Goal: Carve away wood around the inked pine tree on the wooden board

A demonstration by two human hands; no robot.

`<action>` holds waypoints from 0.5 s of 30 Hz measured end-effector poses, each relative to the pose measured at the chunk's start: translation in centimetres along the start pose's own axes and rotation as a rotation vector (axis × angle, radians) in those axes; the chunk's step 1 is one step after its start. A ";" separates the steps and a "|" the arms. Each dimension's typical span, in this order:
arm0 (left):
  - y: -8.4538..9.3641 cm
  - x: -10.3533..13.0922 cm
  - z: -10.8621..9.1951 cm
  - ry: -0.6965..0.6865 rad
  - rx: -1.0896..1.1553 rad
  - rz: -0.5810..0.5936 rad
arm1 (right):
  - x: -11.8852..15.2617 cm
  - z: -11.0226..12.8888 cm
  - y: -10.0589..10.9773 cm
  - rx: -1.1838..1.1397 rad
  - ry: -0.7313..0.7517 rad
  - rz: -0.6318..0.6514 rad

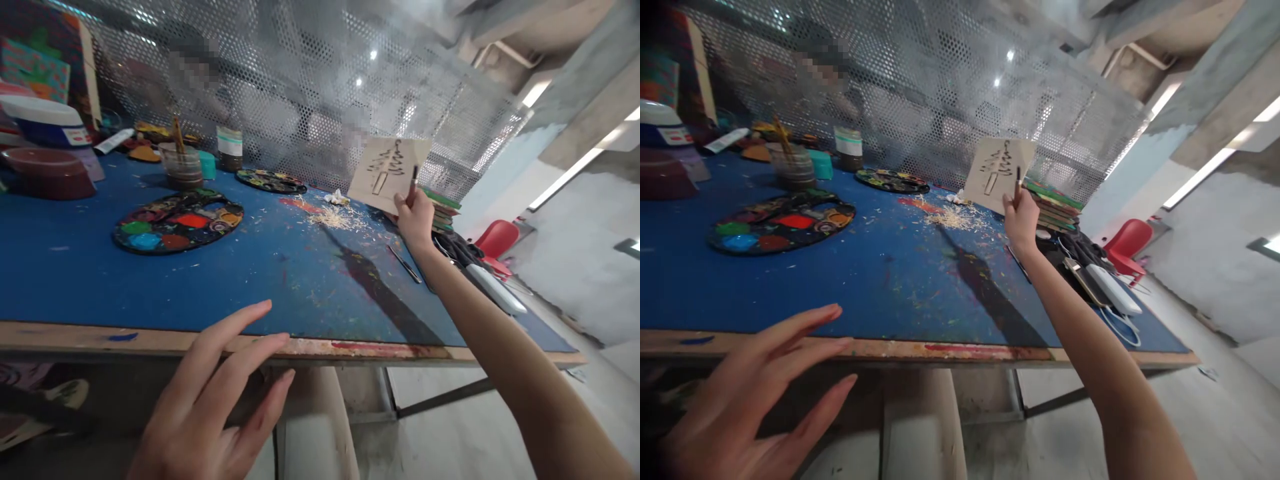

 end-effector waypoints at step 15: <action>-6.6 1.2 0.2 -0.420 -0.093 0.165 | 9.7 3.3 -3.6 -0.002 0.124 0.374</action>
Point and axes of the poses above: each hand's wrist, its own x-axis away from the middle knuckle, its own y-axis out of the back of the hand, z = x × y, the point moved 8 cm from there along -x, towards the middle knuckle, and after that the axes turned 10 degrees about y, right-handed, at the moved point
